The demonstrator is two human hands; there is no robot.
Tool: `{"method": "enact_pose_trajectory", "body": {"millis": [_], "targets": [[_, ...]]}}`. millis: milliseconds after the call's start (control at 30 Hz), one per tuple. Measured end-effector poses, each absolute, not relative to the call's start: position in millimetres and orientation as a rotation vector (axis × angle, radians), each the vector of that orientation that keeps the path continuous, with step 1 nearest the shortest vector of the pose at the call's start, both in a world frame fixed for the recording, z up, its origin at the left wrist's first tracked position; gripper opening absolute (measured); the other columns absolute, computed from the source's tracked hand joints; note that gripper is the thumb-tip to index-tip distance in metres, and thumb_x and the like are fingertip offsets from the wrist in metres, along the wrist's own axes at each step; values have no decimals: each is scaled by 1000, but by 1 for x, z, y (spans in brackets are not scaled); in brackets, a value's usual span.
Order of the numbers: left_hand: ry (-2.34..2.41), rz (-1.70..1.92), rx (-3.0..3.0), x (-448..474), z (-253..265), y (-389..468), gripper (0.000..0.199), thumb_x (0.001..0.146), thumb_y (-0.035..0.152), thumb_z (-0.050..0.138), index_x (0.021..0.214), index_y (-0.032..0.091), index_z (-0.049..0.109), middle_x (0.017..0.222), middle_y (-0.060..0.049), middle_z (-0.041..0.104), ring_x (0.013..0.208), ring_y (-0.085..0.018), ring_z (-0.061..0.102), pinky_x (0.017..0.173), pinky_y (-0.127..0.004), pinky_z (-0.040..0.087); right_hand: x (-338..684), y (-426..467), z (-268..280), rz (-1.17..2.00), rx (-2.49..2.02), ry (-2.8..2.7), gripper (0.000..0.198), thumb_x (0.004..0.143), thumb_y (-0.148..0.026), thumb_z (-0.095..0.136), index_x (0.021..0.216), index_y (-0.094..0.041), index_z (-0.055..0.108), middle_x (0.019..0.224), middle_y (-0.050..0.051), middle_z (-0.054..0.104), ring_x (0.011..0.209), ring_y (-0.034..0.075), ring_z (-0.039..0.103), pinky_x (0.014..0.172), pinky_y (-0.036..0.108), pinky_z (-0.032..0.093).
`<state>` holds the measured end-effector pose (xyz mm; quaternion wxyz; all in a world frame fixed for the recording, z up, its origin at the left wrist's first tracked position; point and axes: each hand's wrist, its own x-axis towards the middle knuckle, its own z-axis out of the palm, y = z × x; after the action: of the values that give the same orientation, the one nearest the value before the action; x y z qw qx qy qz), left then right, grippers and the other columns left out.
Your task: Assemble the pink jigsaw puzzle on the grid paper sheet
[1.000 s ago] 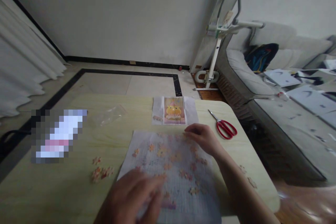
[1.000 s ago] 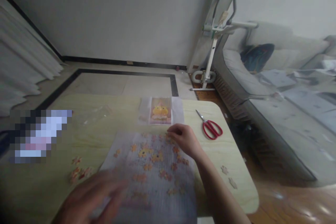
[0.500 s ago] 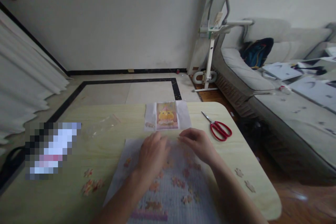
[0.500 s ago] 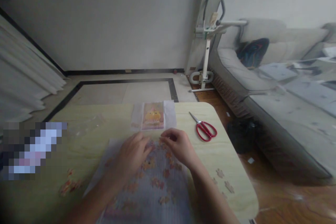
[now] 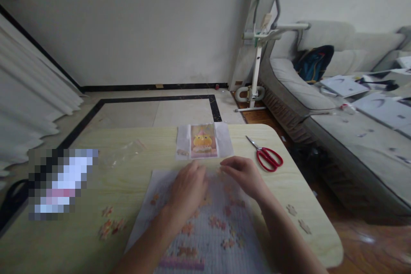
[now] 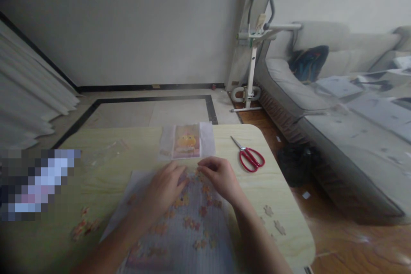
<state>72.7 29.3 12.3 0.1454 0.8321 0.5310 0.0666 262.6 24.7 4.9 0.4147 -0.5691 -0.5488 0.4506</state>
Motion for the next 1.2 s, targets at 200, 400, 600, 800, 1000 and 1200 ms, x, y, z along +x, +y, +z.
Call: {"method": "enact_pose_trajectory", "body": {"millis": [200,400,600,800,1000,1200], "targets": [[1494,231,2384,75,12,29,12,89,12,55,87,15,66,91,-8,61,88,-23,62,78,-34,49,265,24,5,1142,-1441,-1367,17,76,-35,69,78,-18,72,73,3,73,67,18,66,64,30,50],[1429,345,2344,62,16,35,17,88,20,62,104,18,68,102,-7,63,96,-22,62,85,-33,50,267,24,6,1084,-1457,-1368,17,76,-35,68,79,-19,72,74,4,74,68,19,66,63,30,50],[1693,774,2064,-7,28,42,29,91,27,54,117,18,63,89,-4,66,79,-18,63,77,-33,52,269,24,3,1078,-1471,-1386,19,77,-37,70,82,-19,73,76,5,75,70,20,68,65,32,52],[1777,704,1969,-47,27,30,28,88,35,55,101,15,70,90,-6,69,77,-19,63,72,-31,51,268,23,1,1062,-1483,-1426,20,79,-39,70,84,-20,73,78,6,75,71,21,68,66,33,53],[1741,659,1920,-61,26,11,27,89,35,54,99,18,71,83,-3,68,71,-17,61,66,-29,49,270,23,-3,1039,-1492,-1444,22,79,-40,70,86,-20,73,81,7,76,73,23,69,67,35,54],[1731,647,1886,-76,12,-10,23,91,32,53,98,18,70,88,-4,67,77,-17,62,71,-29,49,270,22,-4,992,-1514,-1491,22,79,-42,70,87,-21,73,84,8,76,74,24,69,69,37,53]]}}
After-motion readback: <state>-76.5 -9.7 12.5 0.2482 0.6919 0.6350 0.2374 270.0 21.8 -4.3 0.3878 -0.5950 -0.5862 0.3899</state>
